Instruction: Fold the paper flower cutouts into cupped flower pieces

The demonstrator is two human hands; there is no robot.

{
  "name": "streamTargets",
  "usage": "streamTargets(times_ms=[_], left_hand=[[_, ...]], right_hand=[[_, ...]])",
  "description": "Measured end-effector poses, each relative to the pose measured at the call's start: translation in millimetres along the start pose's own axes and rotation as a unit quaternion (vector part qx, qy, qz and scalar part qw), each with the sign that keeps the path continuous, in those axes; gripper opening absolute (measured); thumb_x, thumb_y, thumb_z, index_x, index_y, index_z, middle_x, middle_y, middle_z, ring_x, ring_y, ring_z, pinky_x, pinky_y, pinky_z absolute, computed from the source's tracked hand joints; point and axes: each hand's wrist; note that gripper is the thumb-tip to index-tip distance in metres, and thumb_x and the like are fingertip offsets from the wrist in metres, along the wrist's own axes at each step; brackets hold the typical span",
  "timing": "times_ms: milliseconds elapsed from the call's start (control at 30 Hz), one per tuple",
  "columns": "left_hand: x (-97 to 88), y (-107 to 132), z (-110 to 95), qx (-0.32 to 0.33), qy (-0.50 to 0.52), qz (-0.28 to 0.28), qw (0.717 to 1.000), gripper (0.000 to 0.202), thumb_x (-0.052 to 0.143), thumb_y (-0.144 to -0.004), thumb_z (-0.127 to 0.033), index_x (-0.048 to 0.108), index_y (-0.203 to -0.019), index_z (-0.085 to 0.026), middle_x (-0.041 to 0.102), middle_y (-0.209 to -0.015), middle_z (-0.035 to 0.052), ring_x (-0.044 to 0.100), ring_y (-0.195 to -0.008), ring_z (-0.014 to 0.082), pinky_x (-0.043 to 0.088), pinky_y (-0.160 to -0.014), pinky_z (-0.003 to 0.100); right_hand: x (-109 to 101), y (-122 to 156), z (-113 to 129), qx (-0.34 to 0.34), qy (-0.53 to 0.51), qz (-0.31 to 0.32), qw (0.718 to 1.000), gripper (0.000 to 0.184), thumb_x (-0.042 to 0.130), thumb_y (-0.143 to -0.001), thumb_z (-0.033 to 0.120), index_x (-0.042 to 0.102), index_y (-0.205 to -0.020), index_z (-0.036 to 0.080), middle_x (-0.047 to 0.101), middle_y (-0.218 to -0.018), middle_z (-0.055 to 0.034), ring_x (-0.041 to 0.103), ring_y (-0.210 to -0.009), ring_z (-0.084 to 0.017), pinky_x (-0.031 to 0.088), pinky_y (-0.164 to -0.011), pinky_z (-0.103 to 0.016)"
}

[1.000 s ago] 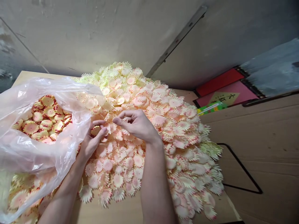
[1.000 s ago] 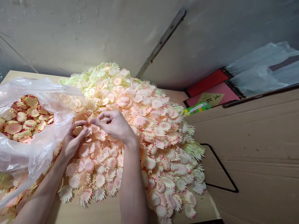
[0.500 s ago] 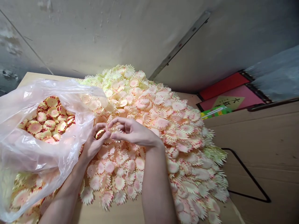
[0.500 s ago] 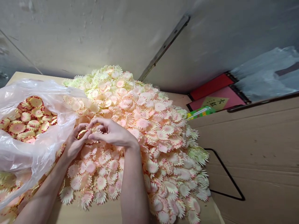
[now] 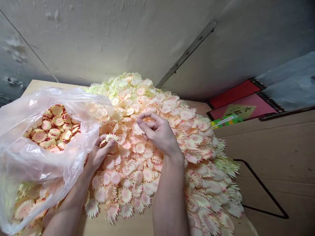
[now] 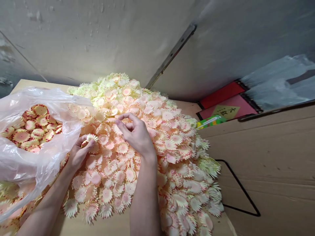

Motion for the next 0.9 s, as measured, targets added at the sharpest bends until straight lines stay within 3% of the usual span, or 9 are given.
streamTargets(times_ms=[67,233,333,400,500,667,800,900], left_hand=[[1.6,0.9,-2.2,-0.013,-0.007,0.016,1.000,0.040,0.089,-0.060,-0.043,0.061,-0.078,-0.019,0.064,-0.078,-0.0037,0.058,-0.070,0.0091,0.047,-0.069,0.020],[3.4,4.1,-7.1,0.021,-0.016,0.067,0.997,0.037,0.086,-0.066,-0.041,0.060,-0.080,-0.020,0.065,-0.080,-0.0039,0.060,-0.075,0.0110,0.049,-0.074,0.023],[1.9,5.0,-8.1,0.054,-0.050,0.056,0.996,0.033,0.085,-0.069,-0.041,0.063,-0.081,-0.020,0.067,-0.087,-0.0001,0.063,-0.086,0.0166,0.051,-0.083,0.028],[1.4,5.6,-8.9,0.066,-0.060,0.052,0.995,0.033,0.085,-0.068,-0.040,0.065,-0.084,-0.021,0.068,-0.091,0.0017,0.063,-0.091,0.0195,0.051,-0.084,0.031],[2.1,6.8,-10.7,0.067,-0.055,0.067,0.994,0.033,0.085,-0.069,-0.039,0.067,-0.089,-0.021,0.068,-0.094,0.0031,0.063,-0.093,0.0211,0.051,-0.084,0.032],[3.4,7.3,-15.5,0.015,-0.017,0.085,0.996,0.027,0.078,-0.074,-0.033,0.067,-0.096,-0.021,0.067,-0.100,0.0041,0.063,-0.094,0.0199,0.051,-0.080,0.029],[5.8,5.1,-19.8,-0.029,0.068,0.121,0.990,0.029,0.075,-0.073,-0.020,0.064,-0.100,-0.021,0.067,-0.096,0.0022,0.063,-0.087,0.0153,0.049,-0.081,0.028],[8.9,4.0,-20.8,-0.027,0.117,0.125,0.985,0.027,0.072,-0.078,-0.024,0.060,-0.102,-0.021,0.067,-0.091,0.0023,0.063,-0.081,0.0148,0.049,-0.079,0.030]], right_hand=[[-0.4,0.7,2.7,0.001,0.071,-0.001,0.997,0.037,0.073,-0.081,0.051,0.065,-0.098,0.020,0.037,-0.047,0.0095,0.030,-0.044,-0.008,0.023,-0.045,-0.024],[13.8,0.9,11.8,-0.008,0.079,0.197,0.977,0.045,0.077,-0.077,0.047,0.075,-0.111,0.018,0.048,-0.052,0.0058,0.041,-0.048,-0.009,0.030,-0.048,-0.024],[23.0,0.6,13.2,-0.025,0.061,0.226,0.972,0.029,0.070,-0.083,0.043,0.079,-0.090,0.016,0.058,-0.054,0.0009,0.048,-0.049,-0.010,0.036,-0.047,-0.024],[25.0,0.4,11.8,-0.042,0.026,0.200,0.978,0.027,0.070,-0.084,0.043,0.077,-0.081,0.017,0.068,-0.064,-0.0035,0.059,-0.055,-0.013,0.045,-0.051,-0.026],[23.2,-0.5,7.6,-0.077,-0.039,0.103,0.991,0.026,0.075,-0.080,0.046,0.077,-0.081,0.019,0.076,-0.080,-0.0074,0.070,-0.070,-0.019,0.057,-0.064,-0.031],[20.5,-4.0,1.5,-0.109,-0.053,-0.044,0.992,0.030,0.087,-0.066,0.044,0.073,-0.077,0.019,0.075,-0.081,-0.0063,0.070,-0.074,-0.020,0.059,-0.071,-0.034],[20.3,-7.5,0.5,-0.086,-0.051,-0.057,0.993,0.042,0.090,-0.063,0.039,0.069,-0.092,0.018,0.072,-0.079,-0.0044,0.068,-0.073,-0.019,0.054,-0.066,-0.030],[20.2,-9.6,-0.2,-0.081,-0.051,-0.037,0.995,0.039,0.085,-0.068,0.038,0.068,-0.095,0.016,0.068,-0.072,-0.0024,0.063,-0.066,-0.015,0.050,-0.064,-0.029]])
Point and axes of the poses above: each hand's wrist, its own y-axis away from the middle knuckle, its own x-axis out of the palm, z = x × y
